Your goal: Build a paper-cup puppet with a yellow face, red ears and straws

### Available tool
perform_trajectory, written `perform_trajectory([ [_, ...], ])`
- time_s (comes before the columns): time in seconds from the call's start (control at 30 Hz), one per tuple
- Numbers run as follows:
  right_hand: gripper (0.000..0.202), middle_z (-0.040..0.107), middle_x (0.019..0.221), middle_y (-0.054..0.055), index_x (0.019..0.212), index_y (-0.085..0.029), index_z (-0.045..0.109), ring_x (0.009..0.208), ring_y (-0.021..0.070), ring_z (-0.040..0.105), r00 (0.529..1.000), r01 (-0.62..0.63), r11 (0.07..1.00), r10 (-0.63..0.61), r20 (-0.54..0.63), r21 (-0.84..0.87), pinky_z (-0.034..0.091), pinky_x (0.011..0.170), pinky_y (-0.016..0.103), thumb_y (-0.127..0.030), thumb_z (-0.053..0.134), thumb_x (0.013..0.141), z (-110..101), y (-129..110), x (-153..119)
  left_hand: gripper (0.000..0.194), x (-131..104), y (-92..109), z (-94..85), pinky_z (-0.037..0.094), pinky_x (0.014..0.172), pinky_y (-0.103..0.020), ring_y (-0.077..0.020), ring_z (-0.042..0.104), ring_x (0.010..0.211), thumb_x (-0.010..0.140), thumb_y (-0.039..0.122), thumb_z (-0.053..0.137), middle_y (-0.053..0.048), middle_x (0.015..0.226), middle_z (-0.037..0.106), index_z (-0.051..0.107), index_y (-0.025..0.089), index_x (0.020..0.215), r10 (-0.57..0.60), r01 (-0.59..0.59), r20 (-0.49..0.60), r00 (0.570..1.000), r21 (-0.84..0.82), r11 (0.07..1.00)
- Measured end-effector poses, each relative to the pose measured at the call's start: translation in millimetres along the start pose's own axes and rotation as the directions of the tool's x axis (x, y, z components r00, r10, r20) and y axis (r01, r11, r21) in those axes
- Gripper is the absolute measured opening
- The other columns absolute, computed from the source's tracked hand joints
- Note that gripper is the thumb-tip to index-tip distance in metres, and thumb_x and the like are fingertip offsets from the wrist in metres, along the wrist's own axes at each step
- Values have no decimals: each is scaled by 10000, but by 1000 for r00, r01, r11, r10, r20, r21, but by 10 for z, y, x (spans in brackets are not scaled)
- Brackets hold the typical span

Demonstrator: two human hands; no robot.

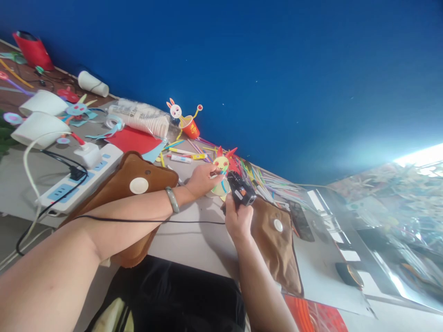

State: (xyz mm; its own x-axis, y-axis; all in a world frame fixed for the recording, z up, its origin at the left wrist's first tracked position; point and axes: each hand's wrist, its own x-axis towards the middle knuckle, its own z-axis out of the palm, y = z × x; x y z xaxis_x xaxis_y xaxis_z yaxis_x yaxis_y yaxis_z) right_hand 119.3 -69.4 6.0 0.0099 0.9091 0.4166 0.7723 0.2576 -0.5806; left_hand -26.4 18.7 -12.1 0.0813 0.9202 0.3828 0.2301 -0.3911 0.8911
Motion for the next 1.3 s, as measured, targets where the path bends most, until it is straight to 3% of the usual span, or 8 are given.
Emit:
perform_trajectory([
  [0.4,339,645,532,44,807,-194,642,546,226,665,998,-18,1000,19,53,-25,504,604,327,-436,451,949,-14,-29,-1,129,4,3,-15,456,666,-259,-148,589,708,783,256,640,-34,740,686,652,149,711,55,-55,1,998,15,998],
  [0.63,336,650,552,55,726,-213,620,559,228,662,1000,-20,1000,21,16,-13,521,623,345,-409,459,948,-4,-34,-9,81,-4,23,1,468,678,-256,-160,626,752,769,228,673,-42,792,715,681,149,752,18,-18,-5,1000,42,999],
  [0.9,304,649,546,51,830,-190,637,544,224,660,999,-4,1000,4,45,4,502,588,326,-410,462,946,-11,-40,-12,103,8,0,-4,466,674,-258,-148,598,711,783,228,670,-39,754,696,671,141,727,65,-65,2,998,47,997],
  [1.07,310,656,565,61,776,-195,629,564,222,664,1000,-11,1000,11,2,7,516,624,334,-396,465,947,-19,-53,-20,83,-1,-1,12,480,703,-270,-158,617,744,770,224,676,-44,777,710,684,143,752,36,-35,-17,999,42,998],
  [1.3,319,633,525,39,770,-197,621,525,216,649,999,-25,1000,24,36,12,506,592,324,-422,468,936,-27,-57,-13,106,4,-4,6,484,672,-261,-153,617,721,783,247,667,-35,762,709,668,152,735,51,-50,-13,999,30,998],
])
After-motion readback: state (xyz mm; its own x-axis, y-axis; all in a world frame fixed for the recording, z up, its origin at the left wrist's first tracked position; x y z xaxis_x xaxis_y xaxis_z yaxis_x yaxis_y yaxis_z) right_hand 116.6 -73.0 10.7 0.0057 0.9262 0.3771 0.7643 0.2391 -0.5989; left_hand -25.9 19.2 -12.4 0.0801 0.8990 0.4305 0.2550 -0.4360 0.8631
